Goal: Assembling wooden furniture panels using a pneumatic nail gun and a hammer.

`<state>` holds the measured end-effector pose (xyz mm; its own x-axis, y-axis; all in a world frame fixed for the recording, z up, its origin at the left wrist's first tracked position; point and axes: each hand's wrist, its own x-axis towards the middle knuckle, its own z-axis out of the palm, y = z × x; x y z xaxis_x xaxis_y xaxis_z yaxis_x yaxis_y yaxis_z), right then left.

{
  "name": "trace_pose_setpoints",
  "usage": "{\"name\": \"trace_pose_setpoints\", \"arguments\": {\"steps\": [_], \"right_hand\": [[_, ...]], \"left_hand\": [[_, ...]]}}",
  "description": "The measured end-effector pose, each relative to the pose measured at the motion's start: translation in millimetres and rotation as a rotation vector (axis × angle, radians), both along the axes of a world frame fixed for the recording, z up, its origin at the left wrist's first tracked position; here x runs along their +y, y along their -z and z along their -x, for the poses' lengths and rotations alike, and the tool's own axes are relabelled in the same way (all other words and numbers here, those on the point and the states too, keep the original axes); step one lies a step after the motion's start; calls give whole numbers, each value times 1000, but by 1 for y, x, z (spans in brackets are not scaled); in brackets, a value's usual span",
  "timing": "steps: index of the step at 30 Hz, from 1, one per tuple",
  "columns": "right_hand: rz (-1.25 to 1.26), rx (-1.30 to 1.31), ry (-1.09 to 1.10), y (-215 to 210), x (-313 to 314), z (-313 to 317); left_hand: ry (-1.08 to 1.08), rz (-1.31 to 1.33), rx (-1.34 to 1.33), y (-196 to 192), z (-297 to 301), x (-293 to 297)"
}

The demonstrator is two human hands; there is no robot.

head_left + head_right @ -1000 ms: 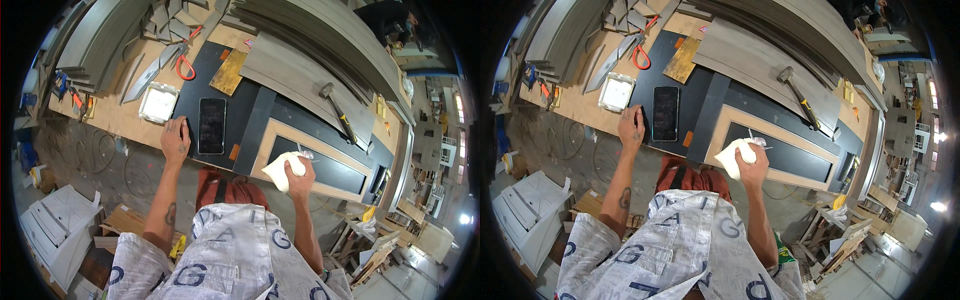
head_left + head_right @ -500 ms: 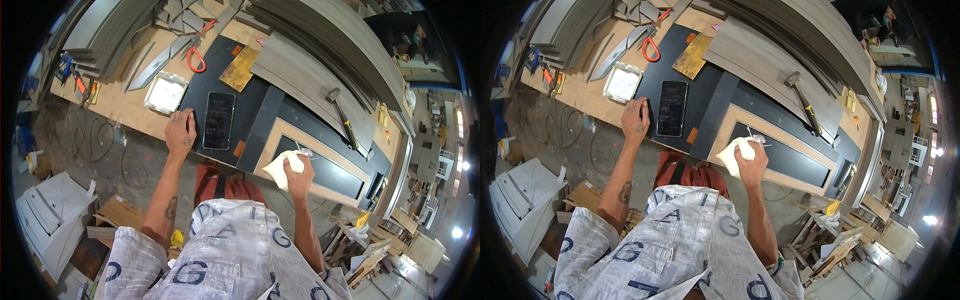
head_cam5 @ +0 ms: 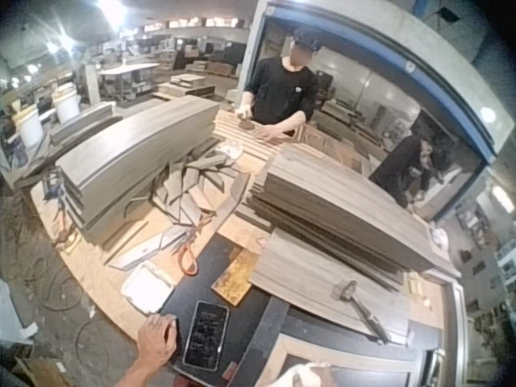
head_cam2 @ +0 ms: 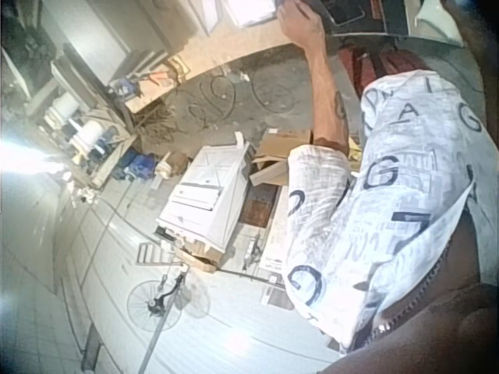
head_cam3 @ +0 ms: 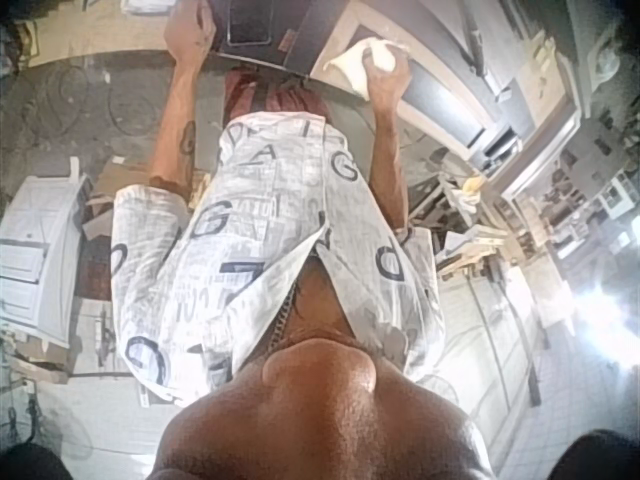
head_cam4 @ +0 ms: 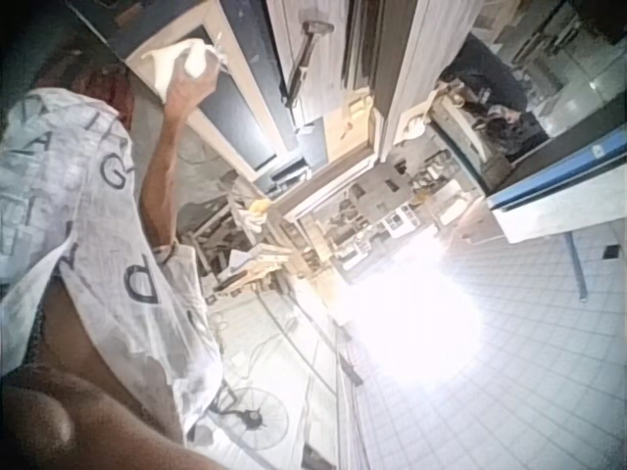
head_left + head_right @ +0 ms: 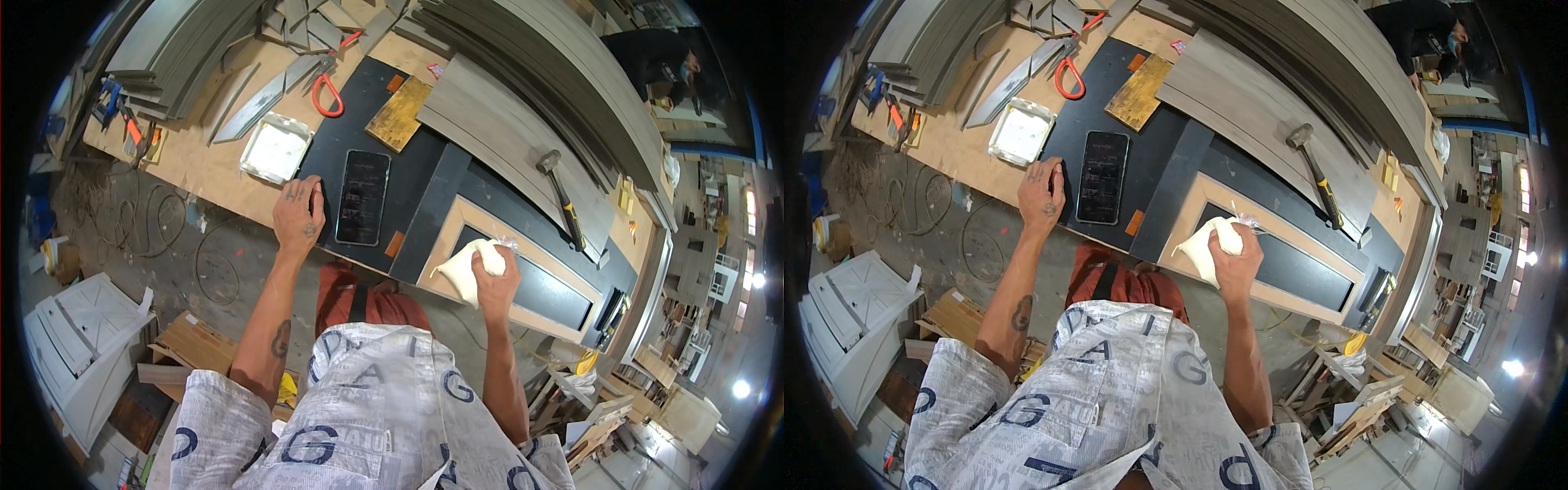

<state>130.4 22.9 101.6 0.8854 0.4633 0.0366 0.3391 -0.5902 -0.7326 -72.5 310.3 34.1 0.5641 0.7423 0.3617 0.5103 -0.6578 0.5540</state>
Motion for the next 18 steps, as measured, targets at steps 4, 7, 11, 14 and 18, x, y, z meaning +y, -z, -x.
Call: {"name": "trace_pose_setpoints", "arguments": {"steps": [4, 7, 11, 14, 18], "right_hand": [[5, -60, -17, -5, 8, -8], [-3, -78, -21, -10, 16, -15], [-34, -111, 3, -9, 25, -27], [-49, -96, 24, -7, 32, -41], [-39, -142, 31, -2, 44, -61]], "left_hand": [[-6, 8, 0, 1, -1, -1], [-9, 10, 5, 0, 0, -1], [14, 4, -29, 0, 2, 1], [17, 188, -86, -5, 14, -4], [-27, 191, -108, -21, 49, -30]]}}
